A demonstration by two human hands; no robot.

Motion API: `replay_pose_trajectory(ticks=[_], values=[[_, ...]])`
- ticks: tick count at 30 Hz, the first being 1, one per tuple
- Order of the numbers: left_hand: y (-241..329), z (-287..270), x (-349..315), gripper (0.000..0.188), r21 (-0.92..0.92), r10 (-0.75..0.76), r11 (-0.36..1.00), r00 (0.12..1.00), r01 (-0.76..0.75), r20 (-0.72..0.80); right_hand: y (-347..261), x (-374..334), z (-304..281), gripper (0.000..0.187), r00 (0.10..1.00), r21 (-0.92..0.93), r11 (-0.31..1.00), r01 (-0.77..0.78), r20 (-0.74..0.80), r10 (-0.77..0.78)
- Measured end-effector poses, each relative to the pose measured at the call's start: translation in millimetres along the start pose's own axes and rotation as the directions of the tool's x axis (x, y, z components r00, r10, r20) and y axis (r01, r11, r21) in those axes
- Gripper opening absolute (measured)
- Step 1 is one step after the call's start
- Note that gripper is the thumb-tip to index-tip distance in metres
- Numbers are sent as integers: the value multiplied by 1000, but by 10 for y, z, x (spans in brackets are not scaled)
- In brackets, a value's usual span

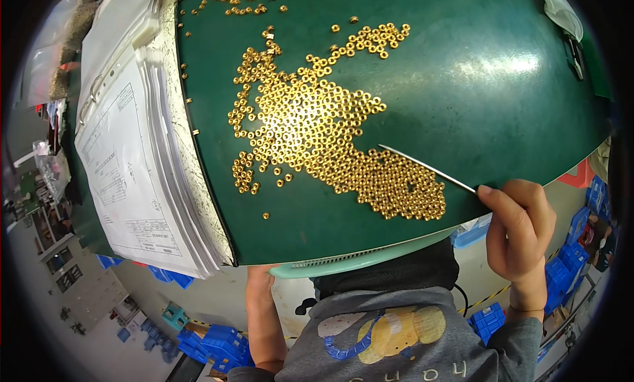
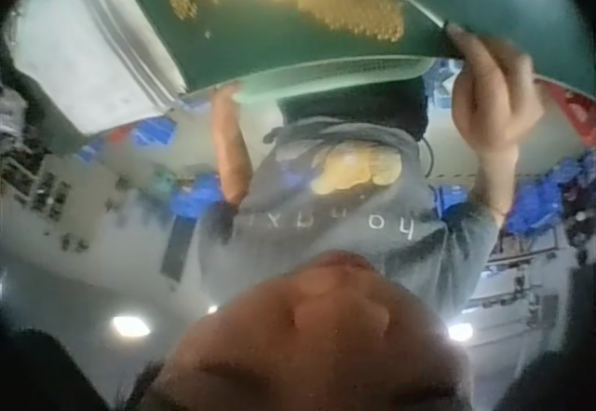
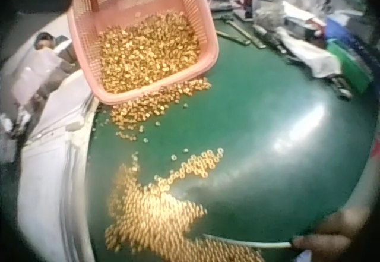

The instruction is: The person uses a thin metal rod to sort and align small gold-colored metal washers on a green workbench. They repeatedly push the washers into a neat pile and occasionally pick up individual pieces to inspect or reposition them.

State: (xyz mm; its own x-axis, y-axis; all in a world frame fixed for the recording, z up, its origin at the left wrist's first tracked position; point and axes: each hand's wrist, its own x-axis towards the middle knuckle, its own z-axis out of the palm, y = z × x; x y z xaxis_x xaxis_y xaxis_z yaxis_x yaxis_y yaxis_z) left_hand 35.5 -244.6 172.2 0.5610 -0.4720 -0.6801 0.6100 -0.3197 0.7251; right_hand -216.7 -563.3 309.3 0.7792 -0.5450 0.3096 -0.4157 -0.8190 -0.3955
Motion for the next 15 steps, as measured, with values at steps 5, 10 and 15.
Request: replay_pose_trajectory(ticks=[5,10,15], values=[[-59,-62,17,60,26,13,1000,1000,-13,0,4,-36,2,50,1000,8,1000,11,-1,-11],[-26,-15,32,56,-9,18,1000,1000,-18,23,-47,-57,22,49,999,26,999,28,14,-29],[-76,-127,50,52,-8,17,1000,998,-17,65,-66,-51,14,47,1000,29,1000,8,21,-9]])
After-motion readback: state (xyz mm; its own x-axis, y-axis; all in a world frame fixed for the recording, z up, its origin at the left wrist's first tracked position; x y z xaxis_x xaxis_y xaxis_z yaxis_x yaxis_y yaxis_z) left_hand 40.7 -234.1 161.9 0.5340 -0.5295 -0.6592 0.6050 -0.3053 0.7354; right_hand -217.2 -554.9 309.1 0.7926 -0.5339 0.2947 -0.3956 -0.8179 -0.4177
